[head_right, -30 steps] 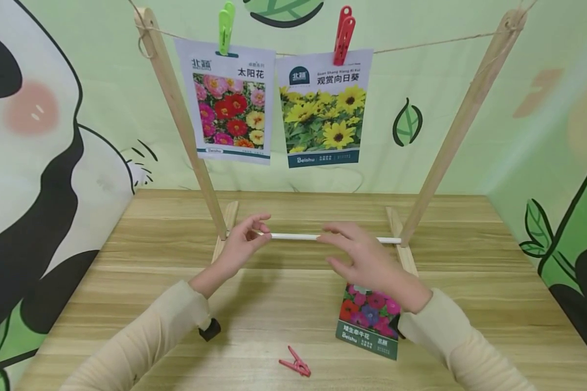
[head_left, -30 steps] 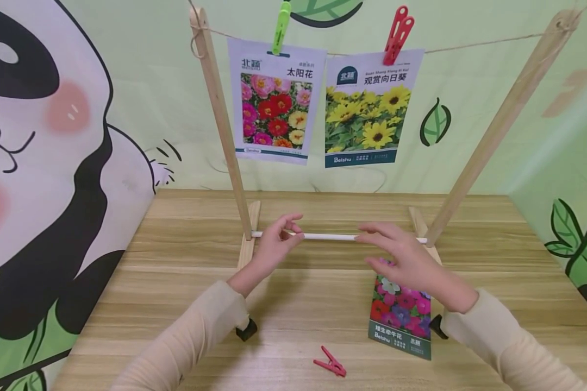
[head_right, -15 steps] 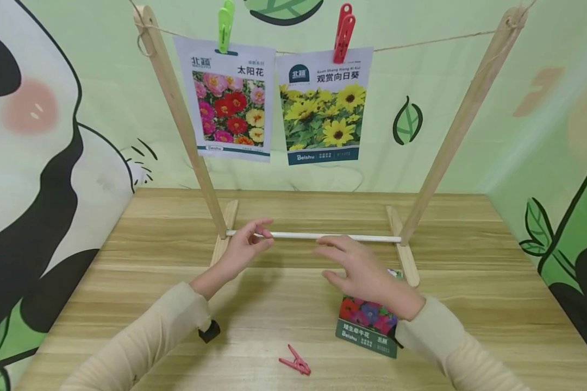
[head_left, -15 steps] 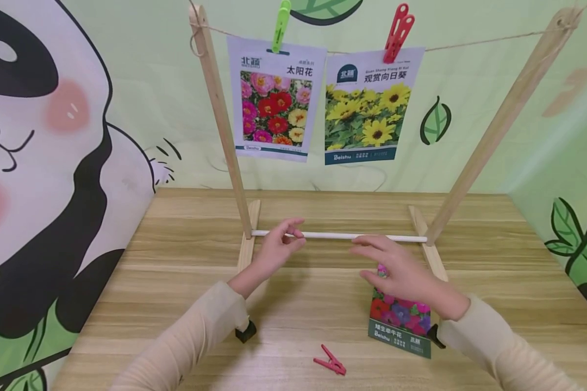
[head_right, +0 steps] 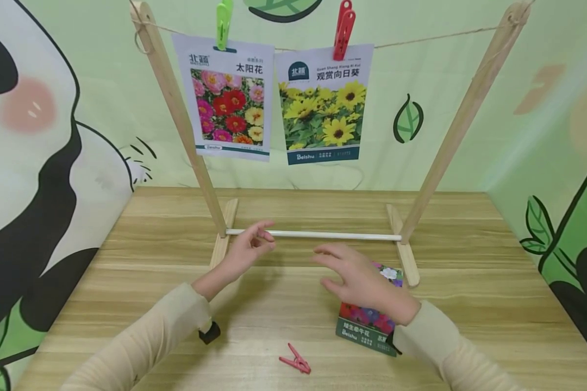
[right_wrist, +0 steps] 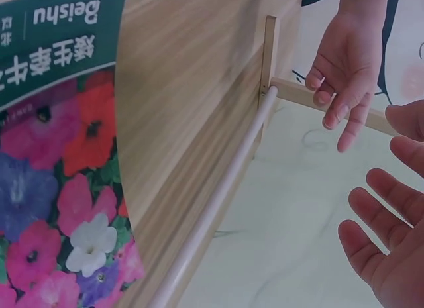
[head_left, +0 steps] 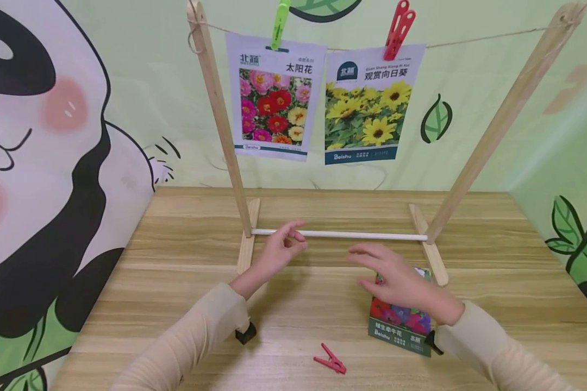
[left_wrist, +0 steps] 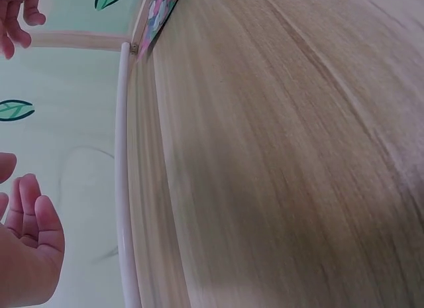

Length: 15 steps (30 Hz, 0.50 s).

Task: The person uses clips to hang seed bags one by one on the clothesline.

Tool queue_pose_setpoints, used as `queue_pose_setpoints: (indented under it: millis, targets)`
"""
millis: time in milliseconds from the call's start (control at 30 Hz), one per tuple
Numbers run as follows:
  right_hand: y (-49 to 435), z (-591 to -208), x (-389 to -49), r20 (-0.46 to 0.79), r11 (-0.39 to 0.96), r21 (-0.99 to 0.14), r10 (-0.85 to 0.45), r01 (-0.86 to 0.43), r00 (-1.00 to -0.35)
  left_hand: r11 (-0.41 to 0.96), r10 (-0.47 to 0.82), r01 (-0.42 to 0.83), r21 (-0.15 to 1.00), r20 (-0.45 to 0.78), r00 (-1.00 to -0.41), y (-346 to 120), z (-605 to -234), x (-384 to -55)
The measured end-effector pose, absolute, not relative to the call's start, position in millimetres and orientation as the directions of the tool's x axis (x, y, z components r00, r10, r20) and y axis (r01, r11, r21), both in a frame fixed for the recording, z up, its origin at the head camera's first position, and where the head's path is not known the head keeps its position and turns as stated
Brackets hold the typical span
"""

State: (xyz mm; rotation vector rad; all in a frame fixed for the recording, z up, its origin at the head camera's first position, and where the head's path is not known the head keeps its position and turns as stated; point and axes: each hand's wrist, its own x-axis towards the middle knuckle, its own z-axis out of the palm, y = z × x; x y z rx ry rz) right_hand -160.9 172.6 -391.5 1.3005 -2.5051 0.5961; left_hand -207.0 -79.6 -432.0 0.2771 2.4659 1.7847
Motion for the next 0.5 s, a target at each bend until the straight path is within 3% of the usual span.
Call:
queue_pose_setpoints:
  millis: [500]
  targets:
    - [167.0, -405.1, -152.6, 0.351, 0.527, -0.271, -0.725, -0.805, -0.593, 0.305, 0.216, 0.116, 0.945, 0.049, -0.975, -76.1, -434.7, -202.4]
